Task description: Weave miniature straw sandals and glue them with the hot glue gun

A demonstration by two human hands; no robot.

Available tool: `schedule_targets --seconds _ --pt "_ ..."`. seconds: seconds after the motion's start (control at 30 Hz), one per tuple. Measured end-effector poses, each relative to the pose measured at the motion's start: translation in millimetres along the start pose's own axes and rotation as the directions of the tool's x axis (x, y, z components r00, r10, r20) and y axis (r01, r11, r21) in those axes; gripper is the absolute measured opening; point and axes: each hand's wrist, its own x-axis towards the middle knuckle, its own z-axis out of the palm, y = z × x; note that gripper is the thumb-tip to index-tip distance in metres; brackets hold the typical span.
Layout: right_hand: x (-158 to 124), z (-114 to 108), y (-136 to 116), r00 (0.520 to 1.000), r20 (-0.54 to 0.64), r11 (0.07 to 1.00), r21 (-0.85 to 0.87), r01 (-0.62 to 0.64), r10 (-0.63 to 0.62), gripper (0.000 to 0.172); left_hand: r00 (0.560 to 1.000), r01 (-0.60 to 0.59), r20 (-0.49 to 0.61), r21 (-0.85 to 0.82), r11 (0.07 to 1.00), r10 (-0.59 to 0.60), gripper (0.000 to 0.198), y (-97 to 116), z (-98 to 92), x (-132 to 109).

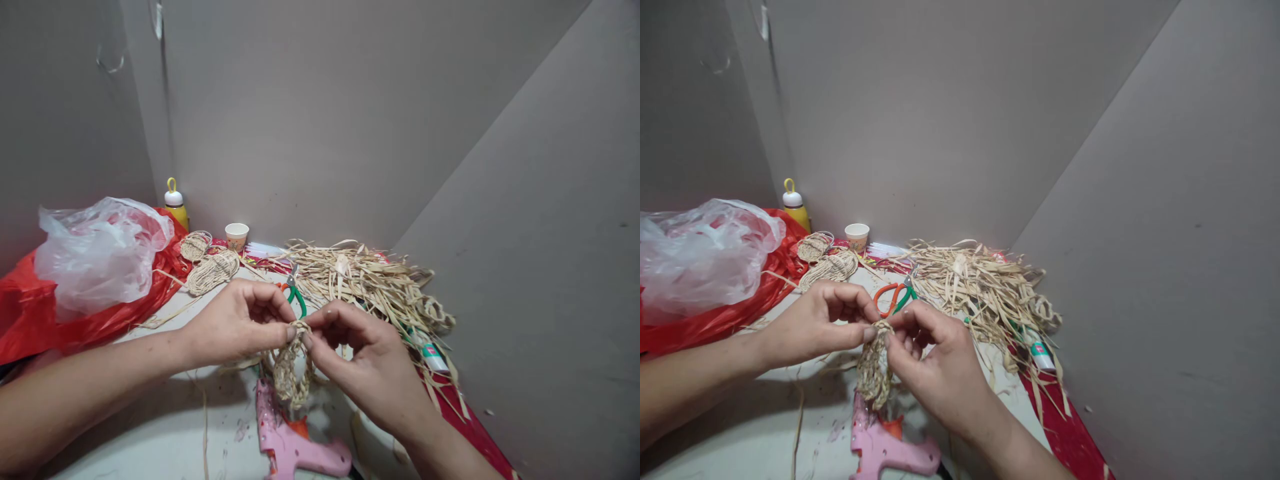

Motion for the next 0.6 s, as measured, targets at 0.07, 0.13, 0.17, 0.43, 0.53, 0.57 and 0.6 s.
schedule_targets --seconds 0.07,0.13,0.17,0.43,0.53,0.57,0.6 --pt "0.5 0.5 -0.4 0.999 0.011 0.998 0.029 -0.047 0.046 0.006 1.000 -0.013 -0.007 0.044 0.999 0.014 0.005 -0.2 0.9 -1.3" --pt "0.8 1.4 -1.1 0.996 0.016 0.995 0.048 -0.092 0.092 0.005 0.999 -0.047 0.000 0.092 0.995 0.047 0.003 -0.5 1.6 -3.0" --pt "0.9 2.1 -1.6 0.993 0.023 0.992 0.055 -0.115 0.114 0.005 0.998 -0.065 0.006 0.115 0.991 0.065 0.002 -0.9 1.9 -3.8" --pt "1.2 6.7 -1.0 0.994 0.024 0.993 0.049 -0.110 0.109 0.006 0.999 -0.038 -0.005 0.126 0.991 0.039 0.004 -6.0 4.0 -4.9" --pt "0.5 7.2 1.7 0.999 -0.035 0.999 0.004 0.032 -0.032 0.009 1.000 -0.020 -0.017 0.077 0.997 0.021 0.004 -7.6 4.1 -4.1" --pt "-0.1 7.8 2.5 0.996 -0.050 0.998 -0.002 0.067 -0.067 0.010 0.999 -0.023 -0.020 0.074 0.997 0.025 0.004 -8.1 4.2 -4.2" --pt "-1.1 8.8 3.2 0.994 -0.065 0.996 0.001 0.092 -0.091 0.011 0.999 -0.030 -0.023 0.078 0.996 0.032 0.004 -8.8 4.4 -4.4"
